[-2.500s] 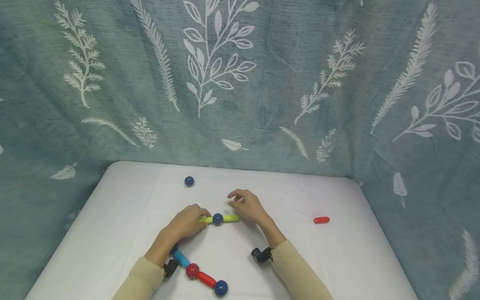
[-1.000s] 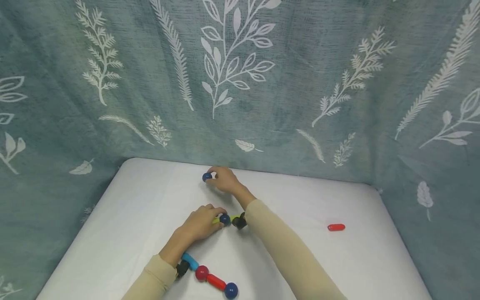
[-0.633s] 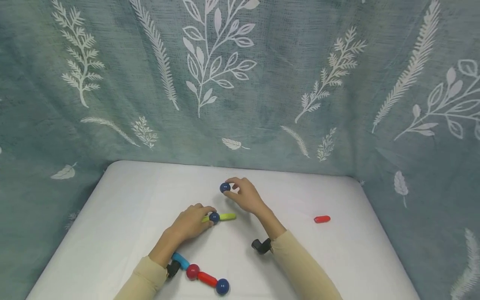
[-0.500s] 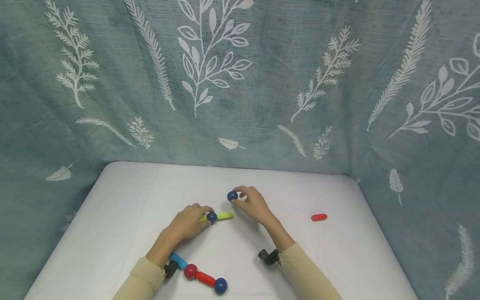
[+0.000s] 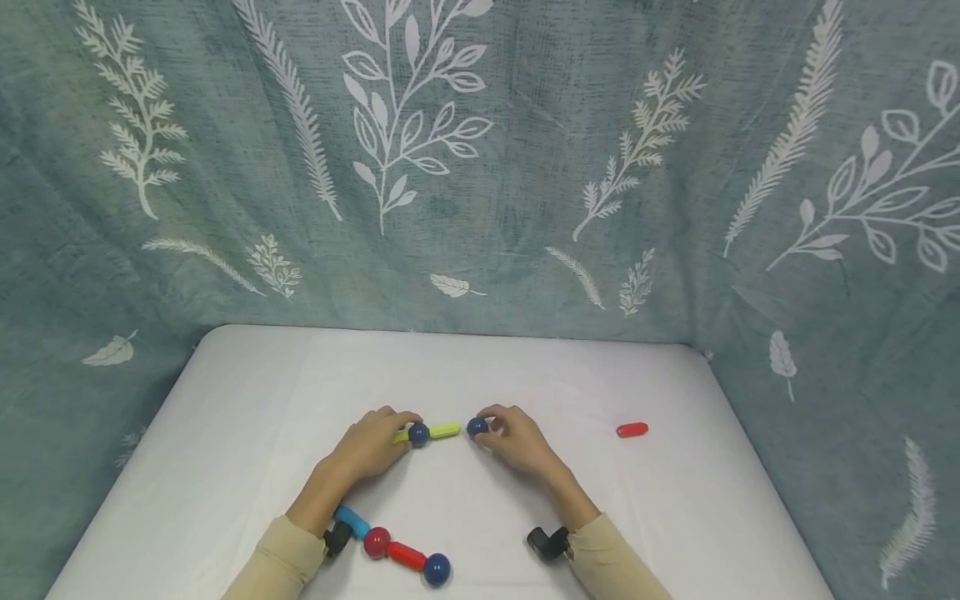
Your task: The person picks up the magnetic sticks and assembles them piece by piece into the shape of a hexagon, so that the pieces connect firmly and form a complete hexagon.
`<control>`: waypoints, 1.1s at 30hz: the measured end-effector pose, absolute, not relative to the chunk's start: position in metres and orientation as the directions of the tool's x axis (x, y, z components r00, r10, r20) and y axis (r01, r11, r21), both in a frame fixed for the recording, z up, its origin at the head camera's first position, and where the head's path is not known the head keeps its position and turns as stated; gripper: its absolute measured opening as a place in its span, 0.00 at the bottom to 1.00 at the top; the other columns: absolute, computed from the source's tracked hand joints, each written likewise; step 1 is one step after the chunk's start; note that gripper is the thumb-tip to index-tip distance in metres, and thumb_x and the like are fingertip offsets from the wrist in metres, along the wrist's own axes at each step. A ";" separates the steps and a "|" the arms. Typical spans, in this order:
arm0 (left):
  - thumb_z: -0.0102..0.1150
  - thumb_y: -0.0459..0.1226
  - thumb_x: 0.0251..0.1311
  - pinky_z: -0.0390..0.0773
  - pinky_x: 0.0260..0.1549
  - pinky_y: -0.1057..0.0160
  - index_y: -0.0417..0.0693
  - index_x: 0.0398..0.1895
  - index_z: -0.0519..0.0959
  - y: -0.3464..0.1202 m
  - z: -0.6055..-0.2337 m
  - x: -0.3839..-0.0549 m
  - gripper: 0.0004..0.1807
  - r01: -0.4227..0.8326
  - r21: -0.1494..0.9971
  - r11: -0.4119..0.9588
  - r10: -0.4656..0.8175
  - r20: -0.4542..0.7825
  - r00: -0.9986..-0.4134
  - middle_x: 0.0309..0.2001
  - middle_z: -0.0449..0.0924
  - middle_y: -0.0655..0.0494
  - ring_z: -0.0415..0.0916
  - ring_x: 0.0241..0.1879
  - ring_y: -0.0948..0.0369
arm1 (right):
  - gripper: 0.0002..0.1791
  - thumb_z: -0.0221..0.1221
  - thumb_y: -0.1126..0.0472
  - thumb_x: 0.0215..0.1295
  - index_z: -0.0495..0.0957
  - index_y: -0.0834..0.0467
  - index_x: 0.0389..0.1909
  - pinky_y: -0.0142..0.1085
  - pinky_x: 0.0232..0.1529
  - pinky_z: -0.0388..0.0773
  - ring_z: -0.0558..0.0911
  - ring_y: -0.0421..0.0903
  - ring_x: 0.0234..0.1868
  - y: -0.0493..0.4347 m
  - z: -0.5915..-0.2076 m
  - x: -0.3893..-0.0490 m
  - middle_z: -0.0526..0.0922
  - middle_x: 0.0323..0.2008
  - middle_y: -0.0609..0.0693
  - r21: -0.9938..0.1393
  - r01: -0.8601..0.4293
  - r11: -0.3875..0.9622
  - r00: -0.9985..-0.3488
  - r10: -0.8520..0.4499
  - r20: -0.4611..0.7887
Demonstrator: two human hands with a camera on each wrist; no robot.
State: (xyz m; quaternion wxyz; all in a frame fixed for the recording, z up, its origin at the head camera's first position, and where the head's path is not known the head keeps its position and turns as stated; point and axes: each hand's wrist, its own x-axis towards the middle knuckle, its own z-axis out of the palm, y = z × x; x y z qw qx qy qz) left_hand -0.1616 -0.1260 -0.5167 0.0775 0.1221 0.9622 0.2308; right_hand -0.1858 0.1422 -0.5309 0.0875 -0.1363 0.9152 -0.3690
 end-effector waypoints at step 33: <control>0.64 0.38 0.65 0.80 0.44 0.50 0.56 0.64 0.78 -0.112 -0.523 -0.165 0.23 0.216 0.478 0.851 0.279 -0.063 -0.958 0.45 0.79 0.51 0.78 0.44 0.53 | 0.23 0.66 0.46 0.63 0.81 0.58 0.51 0.37 0.31 0.73 0.73 0.42 0.33 0.140 -0.528 -0.154 0.77 0.37 0.47 -0.636 -0.186 0.749 -0.935 -0.334 -0.120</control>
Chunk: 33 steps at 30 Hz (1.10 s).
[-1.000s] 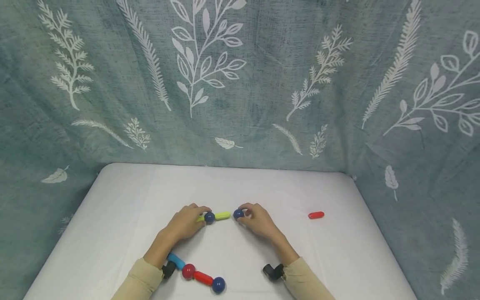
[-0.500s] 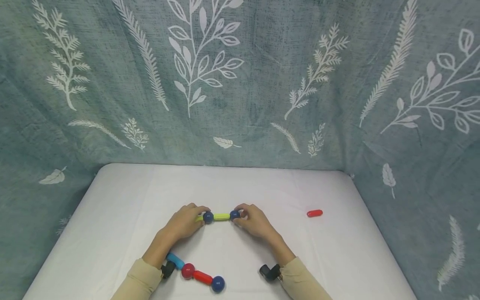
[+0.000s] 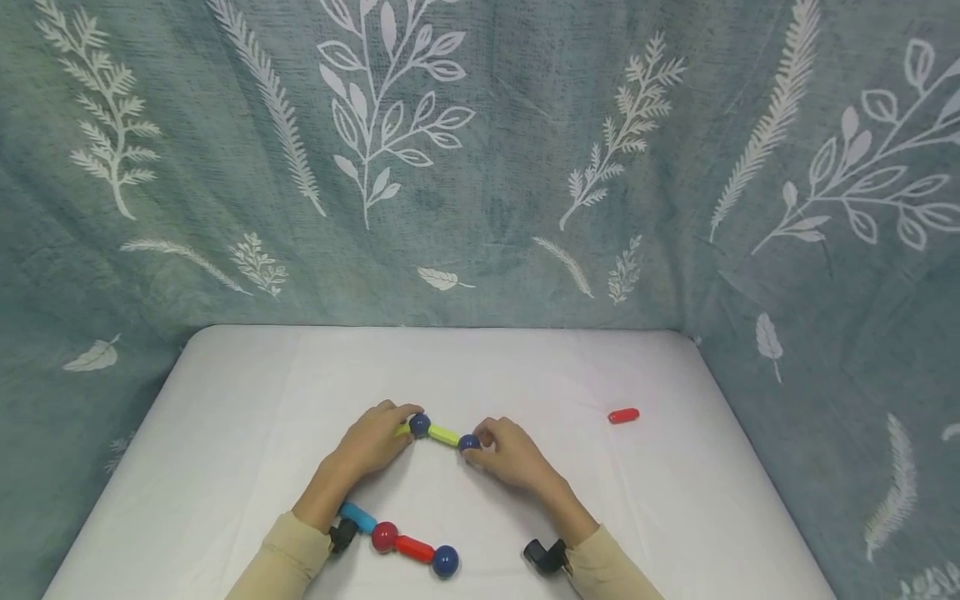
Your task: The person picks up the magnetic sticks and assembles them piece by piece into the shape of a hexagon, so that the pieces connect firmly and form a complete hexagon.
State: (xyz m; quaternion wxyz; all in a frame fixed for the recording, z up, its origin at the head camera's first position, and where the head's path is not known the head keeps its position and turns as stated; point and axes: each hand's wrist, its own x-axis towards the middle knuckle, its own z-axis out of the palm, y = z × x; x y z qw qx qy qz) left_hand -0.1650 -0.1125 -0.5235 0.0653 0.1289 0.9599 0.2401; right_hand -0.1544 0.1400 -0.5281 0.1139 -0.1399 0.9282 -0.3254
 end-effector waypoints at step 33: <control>0.66 0.40 0.63 0.74 0.48 0.42 0.60 0.58 0.82 -0.082 -0.500 -0.158 0.19 0.391 0.390 0.834 0.411 0.035 -0.911 0.56 0.76 0.51 0.71 0.58 0.47 | 0.15 0.67 0.55 0.64 0.82 0.54 0.49 0.39 0.34 0.73 0.73 0.42 0.32 0.215 -0.528 -0.150 0.78 0.36 0.46 -0.671 -0.133 0.729 -0.983 -0.185 -0.006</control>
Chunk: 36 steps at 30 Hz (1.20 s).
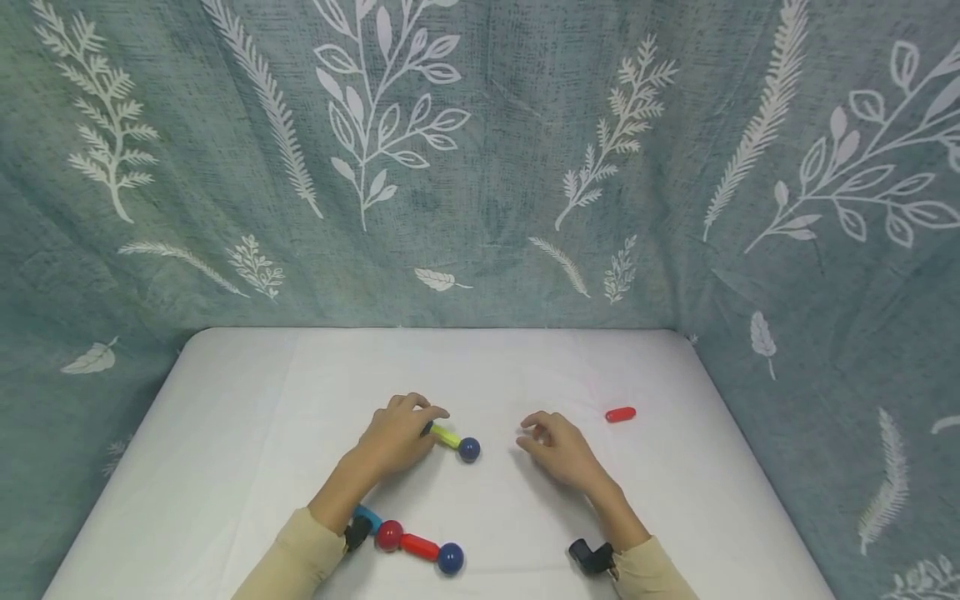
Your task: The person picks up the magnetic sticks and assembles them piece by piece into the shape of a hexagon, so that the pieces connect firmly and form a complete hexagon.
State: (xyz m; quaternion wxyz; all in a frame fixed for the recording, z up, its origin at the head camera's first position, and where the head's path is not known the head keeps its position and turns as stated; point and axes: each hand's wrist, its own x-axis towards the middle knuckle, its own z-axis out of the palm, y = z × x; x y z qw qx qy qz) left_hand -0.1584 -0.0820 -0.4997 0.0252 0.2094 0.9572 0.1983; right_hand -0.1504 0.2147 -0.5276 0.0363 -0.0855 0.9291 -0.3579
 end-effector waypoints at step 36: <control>0.62 0.40 0.67 0.69 0.54 0.39 0.61 0.55 0.82 -0.060 -0.514 -0.157 0.15 0.421 0.389 0.819 0.481 -0.065 -0.874 0.57 0.75 0.49 0.65 0.63 0.46 | 0.16 0.63 0.67 0.64 0.80 0.65 0.52 0.53 0.41 0.73 0.74 0.60 0.42 0.347 -0.526 -0.173 0.77 0.42 0.66 -0.524 0.084 0.848 -0.996 0.071 -0.045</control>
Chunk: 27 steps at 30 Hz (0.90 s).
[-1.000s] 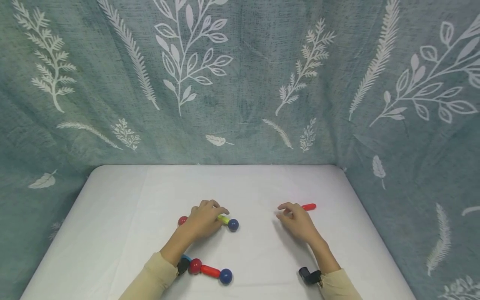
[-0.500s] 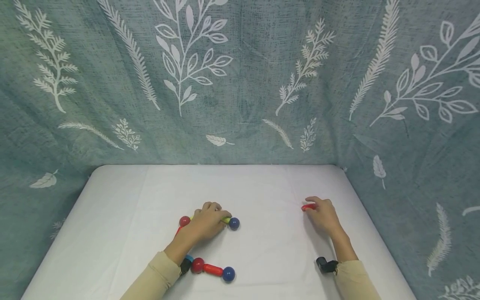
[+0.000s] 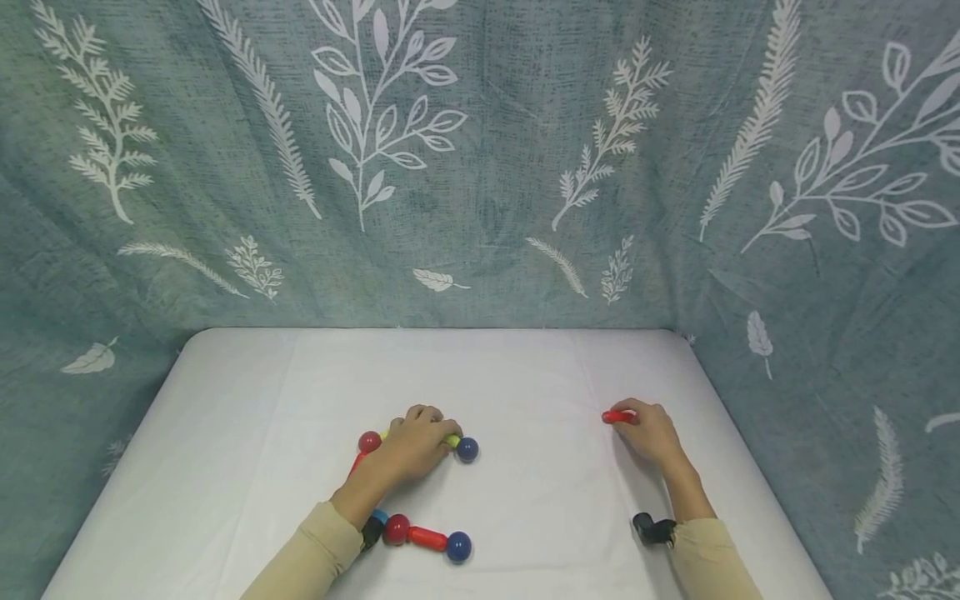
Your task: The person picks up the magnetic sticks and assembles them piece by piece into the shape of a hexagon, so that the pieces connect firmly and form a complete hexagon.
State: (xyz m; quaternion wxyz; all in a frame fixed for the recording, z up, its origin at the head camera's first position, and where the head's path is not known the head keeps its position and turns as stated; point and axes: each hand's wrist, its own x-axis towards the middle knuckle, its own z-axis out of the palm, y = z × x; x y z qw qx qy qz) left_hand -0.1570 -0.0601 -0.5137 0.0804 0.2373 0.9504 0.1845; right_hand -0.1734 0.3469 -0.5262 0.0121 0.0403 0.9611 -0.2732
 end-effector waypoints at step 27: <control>0.63 0.42 0.66 0.70 0.53 0.39 0.59 0.52 0.83 -0.062 -0.519 -0.158 0.13 0.410 0.428 0.806 0.472 -0.047 -0.880 0.56 0.75 0.50 0.66 0.62 0.45 | 0.11 0.70 0.58 0.60 0.85 0.52 0.43 0.38 0.29 0.69 0.74 0.44 0.29 0.246 -0.523 -0.135 0.79 0.34 0.47 -0.700 0.011 0.715 -0.995 -0.063 -0.079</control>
